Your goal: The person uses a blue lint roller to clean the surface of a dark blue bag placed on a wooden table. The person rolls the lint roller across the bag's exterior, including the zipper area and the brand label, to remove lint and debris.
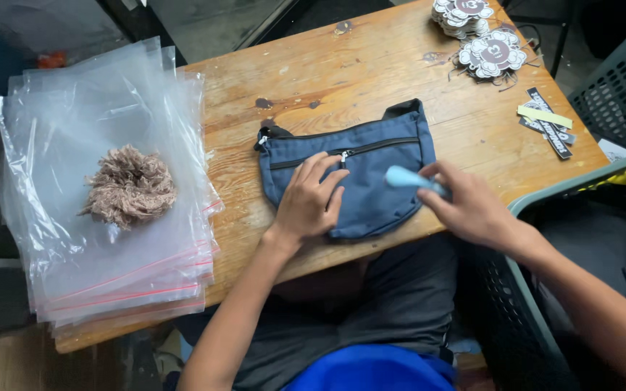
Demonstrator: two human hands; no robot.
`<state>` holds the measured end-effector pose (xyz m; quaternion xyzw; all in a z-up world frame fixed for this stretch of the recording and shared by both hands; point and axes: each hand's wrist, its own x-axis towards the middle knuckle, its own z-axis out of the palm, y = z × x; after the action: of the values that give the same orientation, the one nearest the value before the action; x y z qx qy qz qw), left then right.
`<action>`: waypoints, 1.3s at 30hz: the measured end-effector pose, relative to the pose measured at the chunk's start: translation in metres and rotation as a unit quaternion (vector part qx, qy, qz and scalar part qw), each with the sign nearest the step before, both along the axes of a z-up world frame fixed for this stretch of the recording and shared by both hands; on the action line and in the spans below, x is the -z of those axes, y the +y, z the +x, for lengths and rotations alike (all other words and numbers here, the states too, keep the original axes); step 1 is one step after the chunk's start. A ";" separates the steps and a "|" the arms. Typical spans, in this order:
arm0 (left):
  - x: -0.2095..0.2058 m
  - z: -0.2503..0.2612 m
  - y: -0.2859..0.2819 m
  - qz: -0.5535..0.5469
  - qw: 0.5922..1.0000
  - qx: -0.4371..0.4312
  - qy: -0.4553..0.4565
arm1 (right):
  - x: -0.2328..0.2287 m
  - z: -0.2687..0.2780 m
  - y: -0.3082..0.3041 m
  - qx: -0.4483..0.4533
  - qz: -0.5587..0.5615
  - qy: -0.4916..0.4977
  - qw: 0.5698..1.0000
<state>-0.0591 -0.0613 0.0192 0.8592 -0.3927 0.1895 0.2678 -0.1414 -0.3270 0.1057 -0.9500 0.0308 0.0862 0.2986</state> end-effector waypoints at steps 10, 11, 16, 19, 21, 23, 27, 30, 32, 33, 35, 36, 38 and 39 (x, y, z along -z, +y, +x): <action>-0.001 -0.012 -0.075 -0.100 0.956 0.089 0.262 | 0.030 0.049 -0.027 0.144 0.148 0.013 0.978; -0.007 -0.014 -0.078 -0.098 0.956 0.090 0.261 | 0.038 0.053 -0.031 0.146 0.149 0.012 0.978; -0.043 -0.020 -0.093 -0.126 0.943 0.064 0.300 | 0.039 0.057 -0.033 0.172 0.477 -0.030 0.862; -0.036 -0.013 -0.100 -0.134 0.937 0.069 0.314 | 0.038 0.057 -0.027 0.130 0.529 -0.041 0.838; -0.031 -0.008 -0.098 -0.146 0.923 0.069 0.348 | 0.026 0.052 -0.024 0.106 0.525 -0.045 0.843; -0.027 -0.004 -0.094 -0.158 0.908 0.066 0.382 | 0.020 0.050 -0.024 0.081 0.520 -0.048 0.849; -0.007 0.008 -0.094 -0.244 0.853 0.105 0.448 | 0.024 0.055 -0.031 0.039 0.422 -0.067 0.903; 0.005 0.016 -0.097 -0.298 0.818 0.130 0.475 | 0.019 0.049 -0.030 0.032 0.230 -0.107 0.967; 0.008 0.019 -0.097 -0.323 0.800 0.138 0.487 | 0.013 0.037 -0.026 0.032 0.104 -0.133 0.985; 0.010 0.019 -0.096 -0.339 0.782 0.141 0.504 | 0.010 0.030 -0.024 0.023 0.025 -0.146 0.989; 0.012 0.021 -0.096 -0.355 0.763 0.145 0.520 | 0.016 0.018 -0.024 0.014 -0.054 -0.159 0.986; 0.013 0.022 -0.097 -0.371 0.747 0.143 0.533 | 0.025 0.013 -0.026 0.011 -0.089 -0.217 0.972; 0.009 0.021 -0.095 -0.388 0.729 0.140 0.546 | 0.039 0.002 -0.023 0.007 -0.124 -0.273 0.954; 0.003 0.019 -0.094 -0.408 0.706 0.140 0.561 | 0.043 -0.005 -0.017 -0.019 -0.128 -0.304 0.944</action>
<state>-0.0398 -0.1549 0.0162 0.5487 -0.1699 -0.2256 0.7869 -0.1460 -0.3443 0.0628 -0.9618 -0.0682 -0.2055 0.1676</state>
